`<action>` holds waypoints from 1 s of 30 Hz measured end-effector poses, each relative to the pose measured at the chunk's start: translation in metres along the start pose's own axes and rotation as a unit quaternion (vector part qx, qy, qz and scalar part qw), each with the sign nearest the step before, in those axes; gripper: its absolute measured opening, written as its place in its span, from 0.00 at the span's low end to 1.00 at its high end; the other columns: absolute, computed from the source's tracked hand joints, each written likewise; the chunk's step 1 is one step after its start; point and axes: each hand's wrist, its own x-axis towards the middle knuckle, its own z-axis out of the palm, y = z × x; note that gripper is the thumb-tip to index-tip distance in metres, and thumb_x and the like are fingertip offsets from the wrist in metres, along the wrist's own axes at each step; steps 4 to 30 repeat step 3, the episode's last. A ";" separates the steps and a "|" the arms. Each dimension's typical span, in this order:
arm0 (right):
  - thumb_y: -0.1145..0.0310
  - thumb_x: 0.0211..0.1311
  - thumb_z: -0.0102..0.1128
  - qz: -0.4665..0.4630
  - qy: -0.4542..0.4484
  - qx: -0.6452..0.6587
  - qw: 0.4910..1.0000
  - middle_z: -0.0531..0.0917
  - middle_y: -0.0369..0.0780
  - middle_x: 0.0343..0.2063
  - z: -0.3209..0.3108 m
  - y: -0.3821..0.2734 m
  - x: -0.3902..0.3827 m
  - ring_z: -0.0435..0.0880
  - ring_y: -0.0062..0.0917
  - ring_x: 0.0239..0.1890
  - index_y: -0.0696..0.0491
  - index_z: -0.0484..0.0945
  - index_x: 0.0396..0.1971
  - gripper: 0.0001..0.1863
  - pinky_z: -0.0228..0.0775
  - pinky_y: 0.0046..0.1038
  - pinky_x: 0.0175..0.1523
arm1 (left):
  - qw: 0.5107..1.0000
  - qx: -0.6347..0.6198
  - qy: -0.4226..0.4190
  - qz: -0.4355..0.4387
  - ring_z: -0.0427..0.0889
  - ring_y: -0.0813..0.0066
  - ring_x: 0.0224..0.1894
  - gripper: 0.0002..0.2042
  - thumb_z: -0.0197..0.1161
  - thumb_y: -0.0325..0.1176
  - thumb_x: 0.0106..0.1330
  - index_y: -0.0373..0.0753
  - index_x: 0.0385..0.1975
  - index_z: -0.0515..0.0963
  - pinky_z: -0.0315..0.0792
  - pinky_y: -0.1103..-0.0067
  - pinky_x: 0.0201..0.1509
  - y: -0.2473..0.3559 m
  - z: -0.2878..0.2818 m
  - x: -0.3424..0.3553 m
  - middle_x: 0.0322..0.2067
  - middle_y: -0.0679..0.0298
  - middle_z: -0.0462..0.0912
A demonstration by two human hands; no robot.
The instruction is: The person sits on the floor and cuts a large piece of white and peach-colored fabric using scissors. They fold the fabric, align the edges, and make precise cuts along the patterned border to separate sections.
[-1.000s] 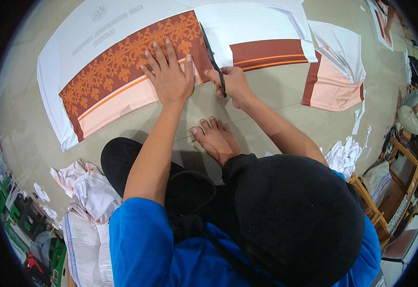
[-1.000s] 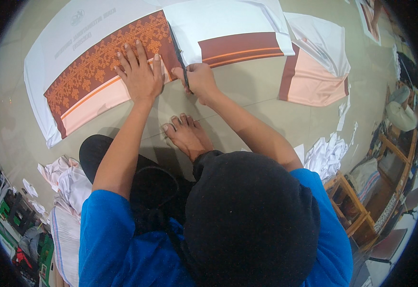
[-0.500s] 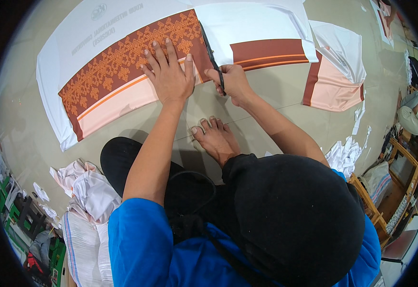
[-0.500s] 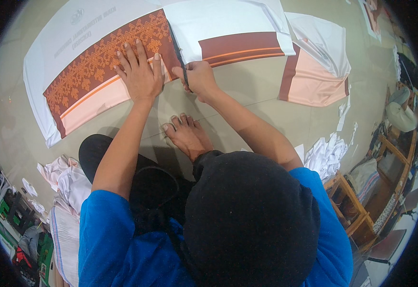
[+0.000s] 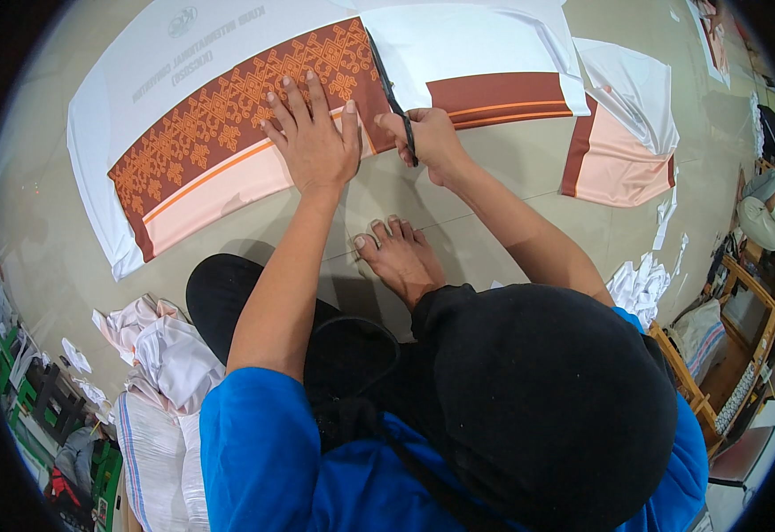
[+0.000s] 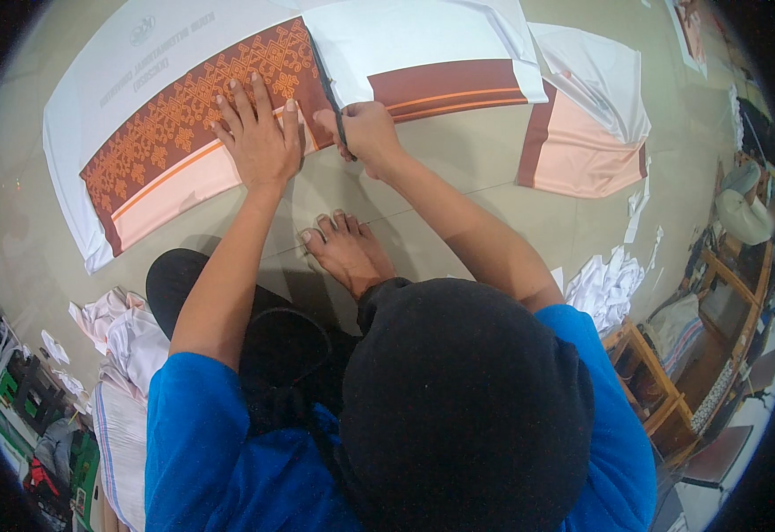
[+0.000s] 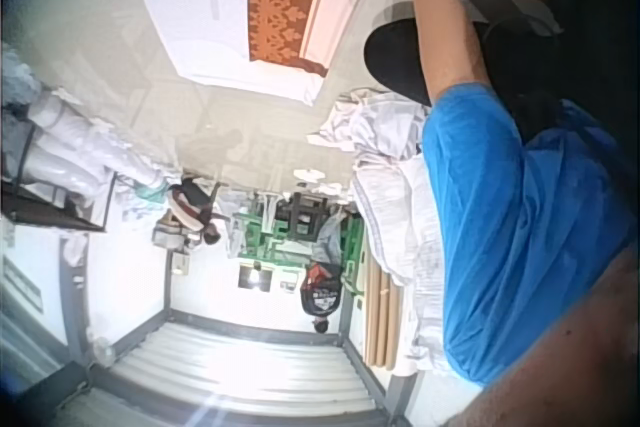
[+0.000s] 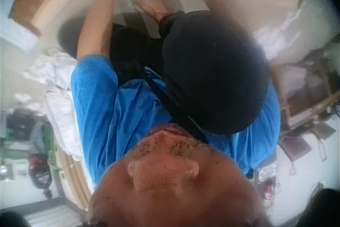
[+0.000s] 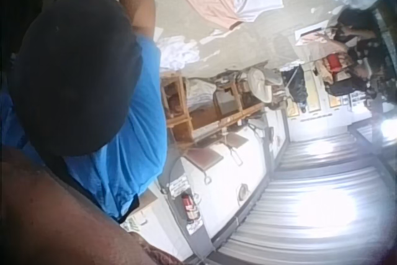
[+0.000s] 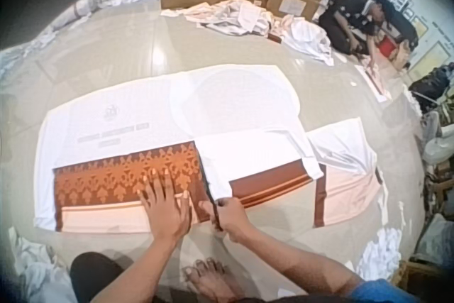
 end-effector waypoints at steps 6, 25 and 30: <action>0.57 0.66 0.79 -0.001 0.005 0.002 1.000 0.78 0.37 0.15 0.001 -0.001 0.002 0.74 0.21 0.15 0.57 0.79 0.22 0.23 0.62 0.29 0.21 | 1.000 -0.002 -0.001 -0.001 0.44 0.34 0.88 0.40 0.40 0.64 0.86 0.48 0.89 0.51 0.37 0.37 0.87 0.000 0.000 -0.001 0.87 0.46 0.50; 0.57 0.66 0.79 -0.001 0.005 0.002 1.000 0.78 0.37 0.15 0.001 -0.001 0.002 0.74 0.21 0.15 0.57 0.79 0.22 0.23 0.62 0.29 0.21 | 1.000 -0.002 -0.001 -0.001 0.44 0.34 0.88 0.40 0.40 0.64 0.86 0.48 0.89 0.51 0.37 0.37 0.87 0.000 0.000 -0.001 0.87 0.46 0.50; 0.57 0.66 0.79 -0.001 0.005 0.002 1.000 0.78 0.37 0.15 0.001 -0.001 0.002 0.74 0.21 0.15 0.57 0.79 0.22 0.23 0.62 0.29 0.21 | 1.000 -0.002 -0.001 -0.001 0.44 0.34 0.88 0.40 0.40 0.64 0.86 0.48 0.89 0.51 0.37 0.37 0.87 0.000 0.000 -0.001 0.87 0.46 0.50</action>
